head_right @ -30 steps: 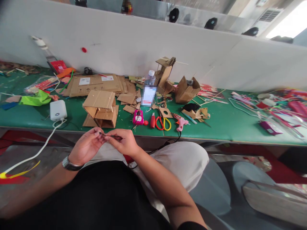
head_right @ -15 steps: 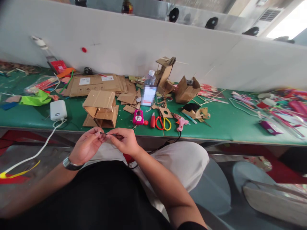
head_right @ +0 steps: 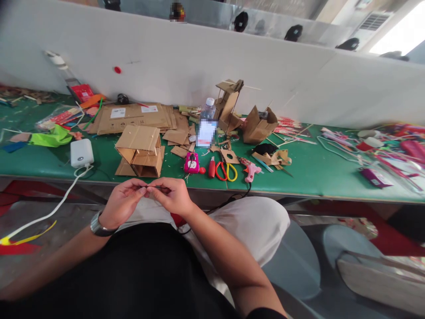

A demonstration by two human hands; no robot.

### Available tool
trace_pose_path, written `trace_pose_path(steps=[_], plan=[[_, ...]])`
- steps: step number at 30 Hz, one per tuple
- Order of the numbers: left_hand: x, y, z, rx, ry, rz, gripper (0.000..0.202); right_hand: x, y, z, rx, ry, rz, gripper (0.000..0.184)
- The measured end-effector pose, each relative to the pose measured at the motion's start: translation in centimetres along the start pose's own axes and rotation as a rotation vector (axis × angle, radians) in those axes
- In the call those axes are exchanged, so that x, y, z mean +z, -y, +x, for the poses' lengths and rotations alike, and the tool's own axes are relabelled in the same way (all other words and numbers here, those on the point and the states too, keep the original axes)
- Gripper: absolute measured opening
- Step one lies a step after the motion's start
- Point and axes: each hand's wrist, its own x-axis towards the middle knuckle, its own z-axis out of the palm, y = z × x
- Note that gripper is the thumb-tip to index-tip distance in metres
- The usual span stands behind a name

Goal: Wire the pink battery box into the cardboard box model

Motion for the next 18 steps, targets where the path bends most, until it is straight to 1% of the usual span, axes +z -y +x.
trace_pose_path(steps=[5, 10, 18], plan=[[-0.1, -0.5, 0.1, 0.016, -0.016, 0.045, 0.026, -0.2, 0.1, 0.1, 0.001, -0.013, -0.035, 0.029], [0.0, -1.0, 0.2, 0.042, -0.029, 0.142, 0.027, -0.6, 0.5, 0.2, -0.007, -0.042, -0.078, 0.026], [0.0, -1.8, -0.1, 0.174, -0.043, 0.431, 0.023, -1.0, 0.7, 0.4, -0.004, -0.035, -0.114, 0.023]])
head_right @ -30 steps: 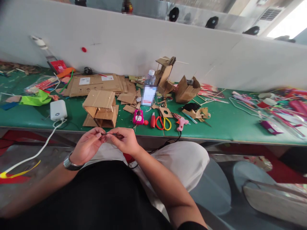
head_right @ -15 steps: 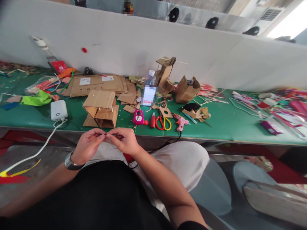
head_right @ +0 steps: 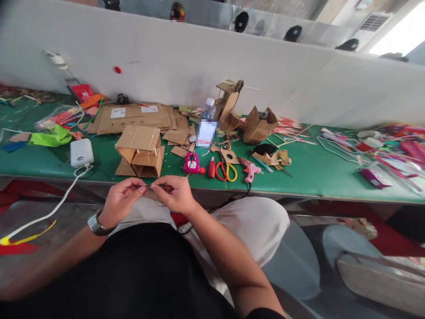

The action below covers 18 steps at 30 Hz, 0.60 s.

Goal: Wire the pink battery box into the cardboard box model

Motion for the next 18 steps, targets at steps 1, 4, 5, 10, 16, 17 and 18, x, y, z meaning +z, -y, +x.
trace_pose_path(steps=[1, 4, 5, 10, 16, 17, 18], plan=[[-0.1, 0.0, 0.0, 0.007, -0.004, 0.018, 0.023, 0.0, 0.0, 0.0, 0.000, 0.001, -0.006, 0.022], [-0.1, 0.0, 0.0, 0.030, -0.020, 0.052, 0.022, -0.1, 0.1, 0.0, 0.010, 0.005, -0.024, 0.023], [-0.1, -0.1, 0.0, 0.045, -0.030, 0.061, 0.020, -0.1, 0.1, 0.0, 0.017, 0.006, -0.033, 0.023], [0.1, -0.3, 0.3, 0.085, -0.063, 0.081, 0.015, 0.0, 0.0, -0.1, 0.029, -0.007, -0.048, 0.022], [-0.1, -1.4, -0.1, 0.058, -0.051, 0.011, 0.023, 0.0, -0.5, 0.2, 0.037, -0.005, -0.019, 0.027], [-0.2, -1.6, -0.2, 0.069, -0.040, 0.009, 0.024, 0.0, -0.6, 0.2, 0.037, 0.002, -0.019, 0.028], [-0.3, -1.9, -0.3, 0.086, -0.032, 0.018, 0.024, 0.0, -0.7, 0.3, 0.034, 0.011, -0.020, 0.028]])
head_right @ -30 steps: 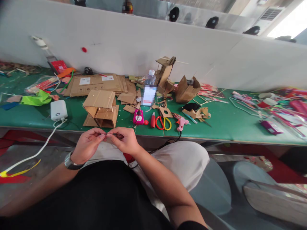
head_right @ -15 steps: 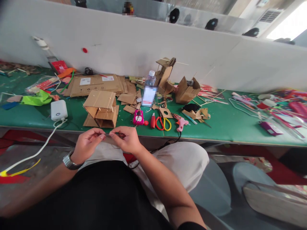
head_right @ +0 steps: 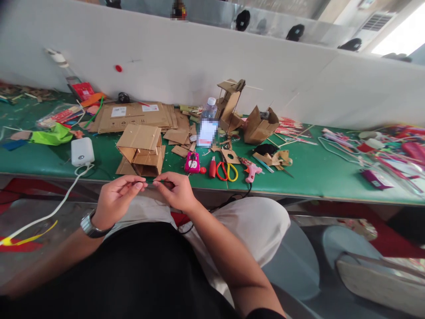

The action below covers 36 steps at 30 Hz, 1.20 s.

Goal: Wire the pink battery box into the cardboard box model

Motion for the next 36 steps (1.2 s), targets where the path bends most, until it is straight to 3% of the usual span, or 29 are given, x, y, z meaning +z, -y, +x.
trace_pose_path(steps=[4, 10, 16, 23, 30, 36], plan=[[-0.2, -0.6, 0.1, 0.094, -0.007, 0.079, 0.021, -0.1, 0.0, 0.2, -0.065, 0.031, -0.016, 0.030], [-0.7, 0.0, 0.4, 0.197, -0.040, 0.217, 0.017, -0.4, 0.5, 0.1, -0.157, 0.016, -0.024, 0.026], [-0.8, 0.1, 0.4, 0.173, -0.050, 0.255, 0.019, -0.5, 0.7, 0.1, -0.137, 0.022, -0.074, 0.028], [-0.5, -0.7, 0.1, 0.092, -0.001, 0.112, 0.022, -0.6, 0.5, 0.2, -0.189, 0.024, -0.072, 0.021], [-0.4, -1.2, -0.1, 0.152, 0.060, 0.084, 0.020, -0.7, 0.8, 0.2, -0.272, -0.063, -0.105, 0.016], [-0.2, -1.5, -0.3, 0.245, 0.084, 0.239, 0.017, -0.3, 1.6, -0.2, -0.423, -0.082, -0.174, 0.008]])
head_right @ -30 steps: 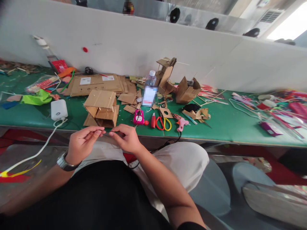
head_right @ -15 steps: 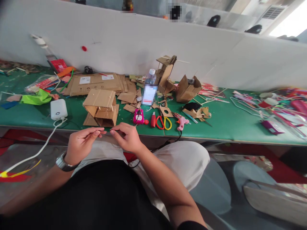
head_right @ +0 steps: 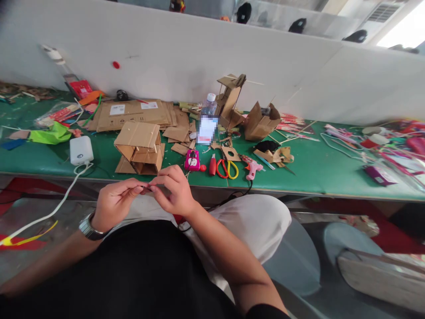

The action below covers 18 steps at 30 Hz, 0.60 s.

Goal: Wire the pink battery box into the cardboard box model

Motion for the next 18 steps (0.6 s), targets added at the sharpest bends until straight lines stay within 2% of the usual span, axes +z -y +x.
trace_pose_path(steps=[8, 13, 18], plan=[[0.04, -0.58, 0.32, 0.137, 0.037, 0.097, 0.015, 0.06, 0.62, 0.05, 0.041, 0.051, 0.152, 0.006], [-0.11, -0.83, 0.67, 0.211, 0.069, 0.118, 0.014, -0.12, 0.77, 0.21, 0.026, 0.062, 0.161, 0.005], [-0.15, -0.94, 0.73, 0.224, 0.099, 0.123, 0.013, 0.14, 0.68, 0.18, -0.010, 0.068, 0.126, 0.011]])
